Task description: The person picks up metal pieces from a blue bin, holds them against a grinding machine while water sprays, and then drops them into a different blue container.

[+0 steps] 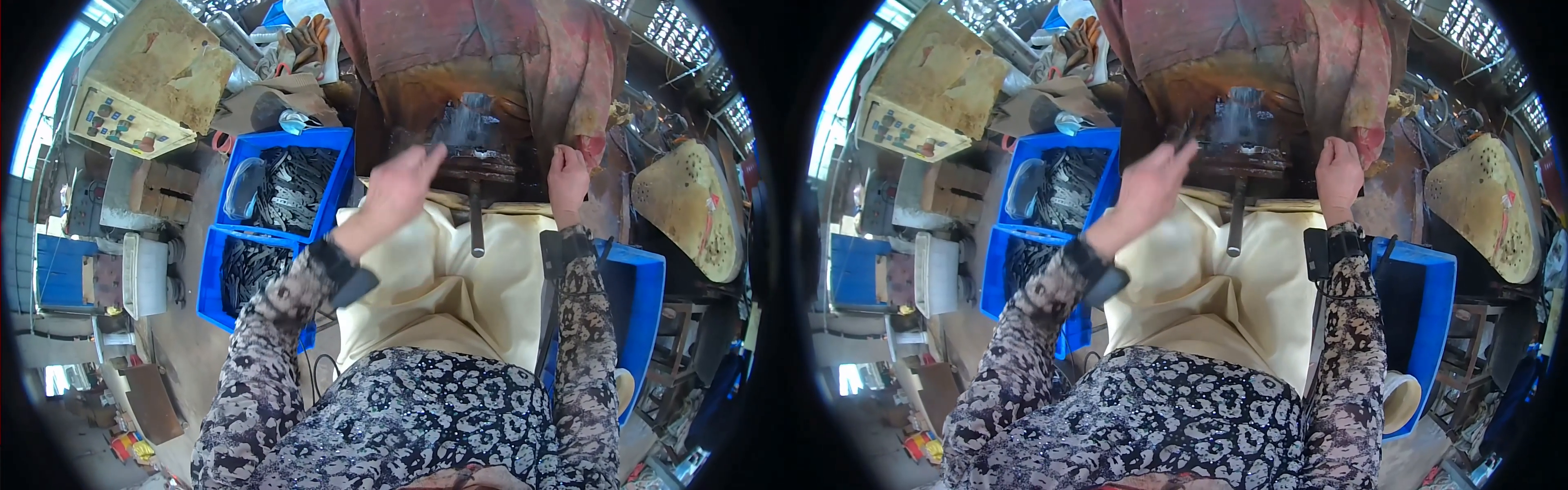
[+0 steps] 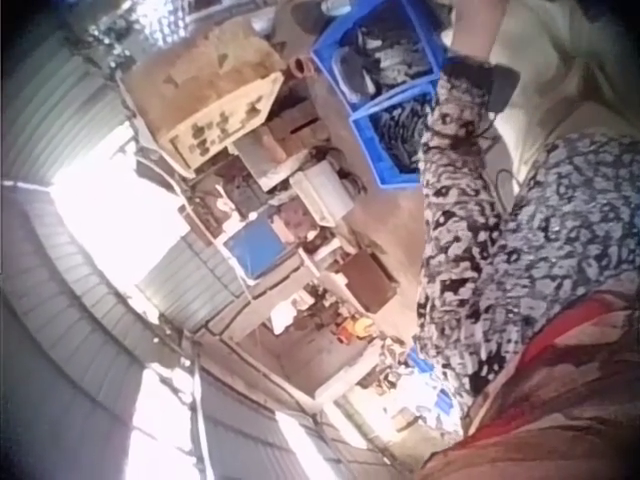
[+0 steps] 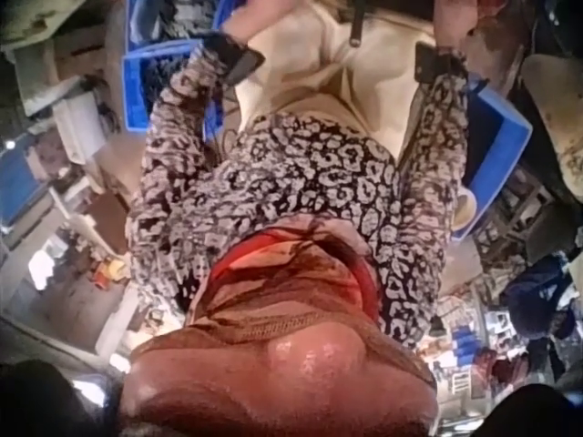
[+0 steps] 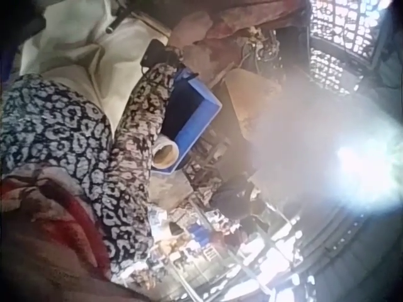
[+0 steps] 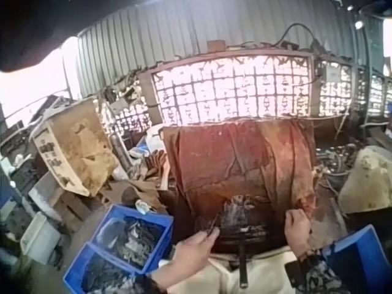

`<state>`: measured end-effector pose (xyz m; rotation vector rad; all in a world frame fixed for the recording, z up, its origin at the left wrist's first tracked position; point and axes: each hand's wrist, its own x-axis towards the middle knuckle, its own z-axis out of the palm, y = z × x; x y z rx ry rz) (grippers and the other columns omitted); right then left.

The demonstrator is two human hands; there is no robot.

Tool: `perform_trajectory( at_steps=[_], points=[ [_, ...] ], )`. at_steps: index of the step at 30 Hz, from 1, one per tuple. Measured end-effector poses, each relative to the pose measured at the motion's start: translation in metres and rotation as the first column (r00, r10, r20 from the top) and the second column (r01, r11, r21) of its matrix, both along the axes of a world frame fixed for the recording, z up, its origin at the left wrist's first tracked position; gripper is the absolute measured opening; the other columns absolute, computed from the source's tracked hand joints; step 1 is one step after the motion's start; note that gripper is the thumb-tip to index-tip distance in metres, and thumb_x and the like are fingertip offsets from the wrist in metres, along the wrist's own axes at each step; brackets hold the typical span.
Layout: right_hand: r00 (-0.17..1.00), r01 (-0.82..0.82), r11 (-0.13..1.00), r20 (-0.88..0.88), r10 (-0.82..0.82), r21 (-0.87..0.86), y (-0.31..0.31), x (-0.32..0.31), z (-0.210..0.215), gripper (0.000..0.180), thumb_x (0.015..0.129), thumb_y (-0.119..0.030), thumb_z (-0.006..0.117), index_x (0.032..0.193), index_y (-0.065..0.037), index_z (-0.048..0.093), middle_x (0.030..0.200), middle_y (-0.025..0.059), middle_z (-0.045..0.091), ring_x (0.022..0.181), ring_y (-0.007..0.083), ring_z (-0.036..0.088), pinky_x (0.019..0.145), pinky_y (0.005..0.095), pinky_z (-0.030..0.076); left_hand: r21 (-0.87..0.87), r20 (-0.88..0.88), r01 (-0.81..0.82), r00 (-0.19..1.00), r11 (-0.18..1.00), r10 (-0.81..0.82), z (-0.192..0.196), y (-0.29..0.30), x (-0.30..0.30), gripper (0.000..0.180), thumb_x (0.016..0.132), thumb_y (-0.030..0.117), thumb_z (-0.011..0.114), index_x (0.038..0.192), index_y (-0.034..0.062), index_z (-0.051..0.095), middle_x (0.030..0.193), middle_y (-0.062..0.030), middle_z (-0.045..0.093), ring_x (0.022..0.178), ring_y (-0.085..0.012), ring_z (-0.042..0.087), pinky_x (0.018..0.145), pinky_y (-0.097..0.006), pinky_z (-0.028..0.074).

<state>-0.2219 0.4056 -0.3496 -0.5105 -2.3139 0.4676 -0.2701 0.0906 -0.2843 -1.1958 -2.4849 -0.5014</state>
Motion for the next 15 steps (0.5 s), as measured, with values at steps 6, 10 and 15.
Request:
perform_trajectory(
  at_steps=[6,10,15],
  points=[
    [1.000,-0.022,1.000,-0.021,0.022,0.012,-0.004,-0.007,-0.004,0.016,0.091,-0.020,0.057,0.094,-0.009,0.067,0.090,0.0118,0.063,0.083,0.0335,0.061,0.073,0.0418,0.050,-0.166,0.168,-0.120,0.975,0.979,0.148,-0.083,0.007,-0.097,0.027,0.079,0.007,0.055,0.104,0.0047,0.064,0.093,-0.0131,0.065,0.087,-0.0323,0.064,0.073,-0.040,0.052],
    [1.000,-0.003,0.999,-0.023,0.004,0.036,-0.003,-0.004,-0.004,0.013,0.090,-0.020,0.058,0.092,-0.011,0.067,0.088,0.0104,0.062,0.081,0.0333,0.061,0.070,0.0420,0.050,-0.262,0.207,-0.033,0.974,0.964,0.089,-0.109,0.020,-0.113,0.019,0.080,0.011,0.052,0.084,0.0084,0.071,0.090,-0.0158,0.069,0.087,-0.0334,0.066,0.075,-0.043,0.052],
    [0.999,-0.021,0.999,-0.038,0.022,0.038,-0.007,-0.008,-0.004,0.013,0.090,-0.021,0.058,0.092,-0.011,0.067,0.088,0.0102,0.062,0.081,0.0338,0.061,0.070,0.0422,0.050,-0.462,0.224,-0.027,0.963,0.886,0.146,-0.106,0.032,-0.119,0.019,0.080,0.010,0.053,0.077,0.0075,0.071,0.087,-0.0174,0.068,0.086,-0.0336,0.066,0.074,-0.042,0.052]
  ],
)
